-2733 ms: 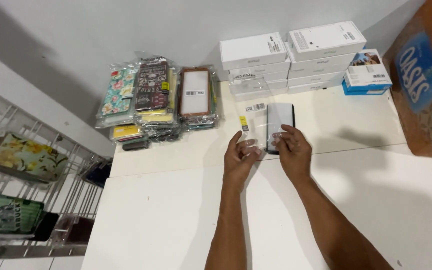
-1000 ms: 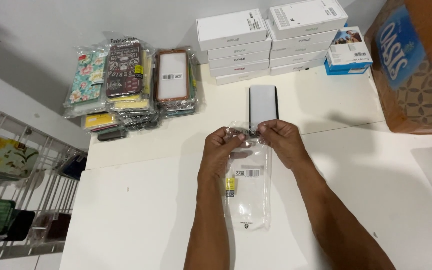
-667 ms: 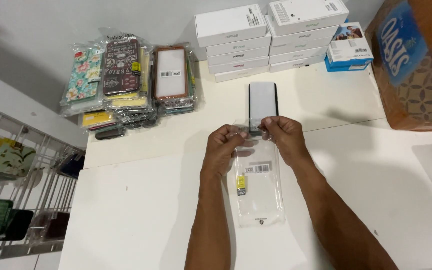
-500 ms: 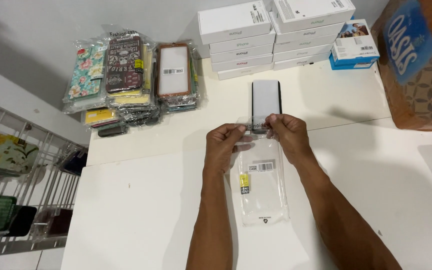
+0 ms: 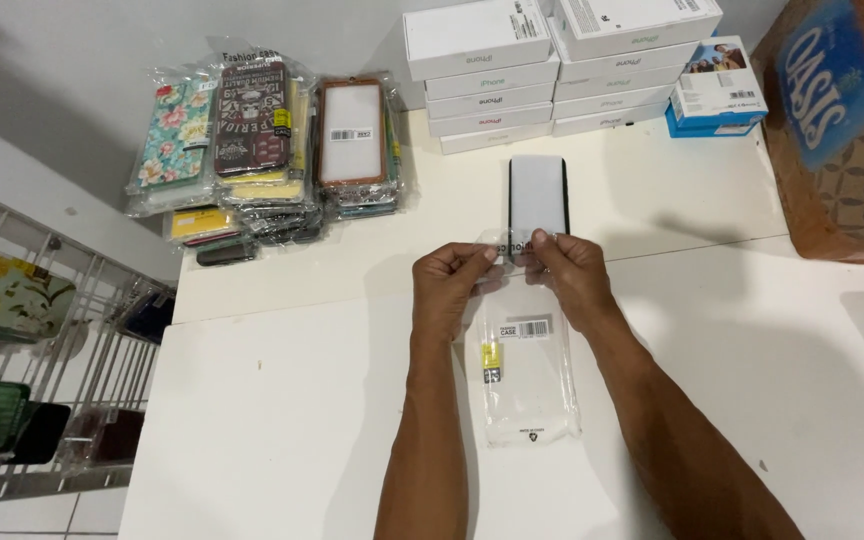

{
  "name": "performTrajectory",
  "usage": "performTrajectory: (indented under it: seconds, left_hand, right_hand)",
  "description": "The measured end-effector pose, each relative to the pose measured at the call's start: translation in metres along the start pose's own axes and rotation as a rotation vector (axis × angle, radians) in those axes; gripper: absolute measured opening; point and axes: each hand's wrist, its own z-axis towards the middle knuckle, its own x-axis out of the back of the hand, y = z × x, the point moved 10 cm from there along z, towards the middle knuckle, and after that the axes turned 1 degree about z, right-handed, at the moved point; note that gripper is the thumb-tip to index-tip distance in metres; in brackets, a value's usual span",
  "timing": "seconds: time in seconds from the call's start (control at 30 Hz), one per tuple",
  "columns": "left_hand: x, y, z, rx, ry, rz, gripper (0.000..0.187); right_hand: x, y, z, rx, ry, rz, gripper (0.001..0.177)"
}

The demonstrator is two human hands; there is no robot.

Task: Unbagging a phone case, checking the fit with a smartphone, and then placing the case back into a plastic sleeve.

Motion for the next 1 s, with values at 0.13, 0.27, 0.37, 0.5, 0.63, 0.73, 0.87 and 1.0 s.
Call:
performTrajectory:
  seconds: [0.13, 0.27, 0.37, 0.5, 0.63, 0.73, 0.87, 1.0]
  left_hand:
    - [0.005, -0.006, 0.003, 0.014, -0.016, -0.006, 0.014]
    - [-0.007, 0.009, -0.009, 0.047, -0.039, -0.053, 0.014]
    - [-0.015, 0.013, -0.014, 0.045, -0.098, -0.087, 0.029]
    - [-0.014, 0.003, -0.005, 0.001, -0.176, -0.067, 0.05]
    - [-0.016, 0.002, -0.004, 0.003, -0.188, -0.066, 0.05]
    - [-0.018, 0.003, -0.004, -0.011, -0.177, -0.045, 0.051]
    - [-0.015, 0.005, -0.003, -0.058, -0.154, 0.014, 0.051]
    - [-0.012, -0.003, 0.002, -0.066, -0.148, 0.032, 0.048]
  right_hand:
    - [0.011, 0.015, 0.013, 0.007, 0.007, 0.018, 0.033]
    - [0.015, 0.016, 0.016, 0.037, 0.025, -0.032, 0.03]
    - [0.011, 0.012, 0.011, 0.054, 0.021, -0.081, 0.028]
    - [0.011, 0.008, 0.01, 0.069, 0.024, -0.133, 0.028]
    - [0.01, 0.01, 0.01, 0.048, 0.028, -0.078, 0.032]
    - [0.007, 0.008, 0.007, 0.028, 0.034, -0.041, 0.033]
    - [-0.001, -0.003, 0.001, 0.035, -0.032, -0.04, 0.029]
    - [0.0, 0.006, 0.007, 0.051, -0.074, -0.139, 0.023]
